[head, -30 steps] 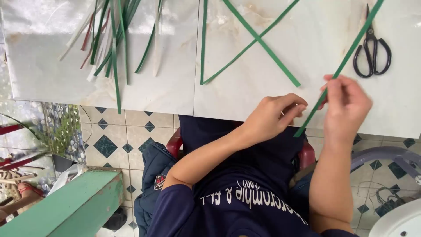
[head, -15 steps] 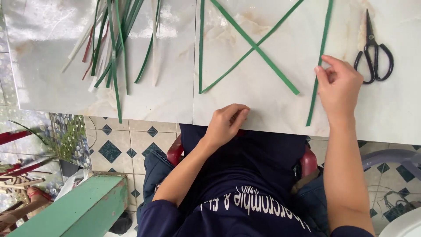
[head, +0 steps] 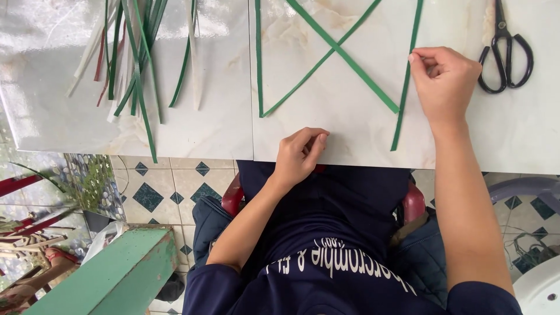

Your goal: Weaving green plastic strips together on a table to create a star-shaped pattern, using scissors for trimming.

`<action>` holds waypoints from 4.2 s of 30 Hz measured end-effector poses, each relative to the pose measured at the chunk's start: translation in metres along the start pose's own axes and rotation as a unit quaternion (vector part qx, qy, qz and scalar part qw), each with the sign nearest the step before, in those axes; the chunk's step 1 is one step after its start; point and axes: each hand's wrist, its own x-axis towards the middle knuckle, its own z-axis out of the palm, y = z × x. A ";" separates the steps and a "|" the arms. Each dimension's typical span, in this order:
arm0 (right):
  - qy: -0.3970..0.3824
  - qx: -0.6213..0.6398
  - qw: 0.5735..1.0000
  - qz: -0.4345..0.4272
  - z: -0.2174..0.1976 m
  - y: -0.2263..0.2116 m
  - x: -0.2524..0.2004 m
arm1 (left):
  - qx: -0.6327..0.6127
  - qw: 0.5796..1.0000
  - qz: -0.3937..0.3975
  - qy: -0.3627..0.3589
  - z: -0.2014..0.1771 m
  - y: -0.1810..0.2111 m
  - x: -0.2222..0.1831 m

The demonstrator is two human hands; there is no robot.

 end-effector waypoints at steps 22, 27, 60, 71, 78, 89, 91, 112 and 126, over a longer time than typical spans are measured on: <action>-0.013 0.004 1.000 -0.011 0.003 -0.002 0.004 | -0.001 1.000 0.001 0.006 0.000 0.000 0.000; -0.015 0.013 1.000 -0.004 0.002 -0.006 0.003 | -0.004 1.000 0.005 0.006 0.000 0.000 0.000; -0.005 0.041 0.999 0.021 0.001 -0.005 -0.007 | -0.016 1.000 0.005 0.006 -0.003 0.001 0.000; 0.003 0.041 0.999 0.003 0.002 -0.009 -0.006 | -0.025 1.000 -0.001 0.003 -0.005 0.001 -0.001; 0.002 0.037 0.999 0.005 0.002 -0.008 -0.007 | -0.030 1.000 -0.001 0.004 -0.005 0.002 -0.001; -0.001 0.028 0.999 -0.019 0.003 -0.007 -0.007 | -0.021 1.000 0.002 0.008 -0.005 0.000 -0.001; -0.003 0.030 0.999 -0.017 0.003 -0.004 -0.009 | -0.019 1.000 0.000 0.010 -0.006 0.001 -0.002; 0.045 0.005 0.997 -0.064 0.001 -0.017 -0.010 | 0.124 0.987 0.072 0.075 -0.019 0.009 0.013; -0.109 -0.230 0.957 -0.137 0.038 -0.061 0.007 | 0.603 0.784 0.132 0.065 -0.035 -0.023 0.068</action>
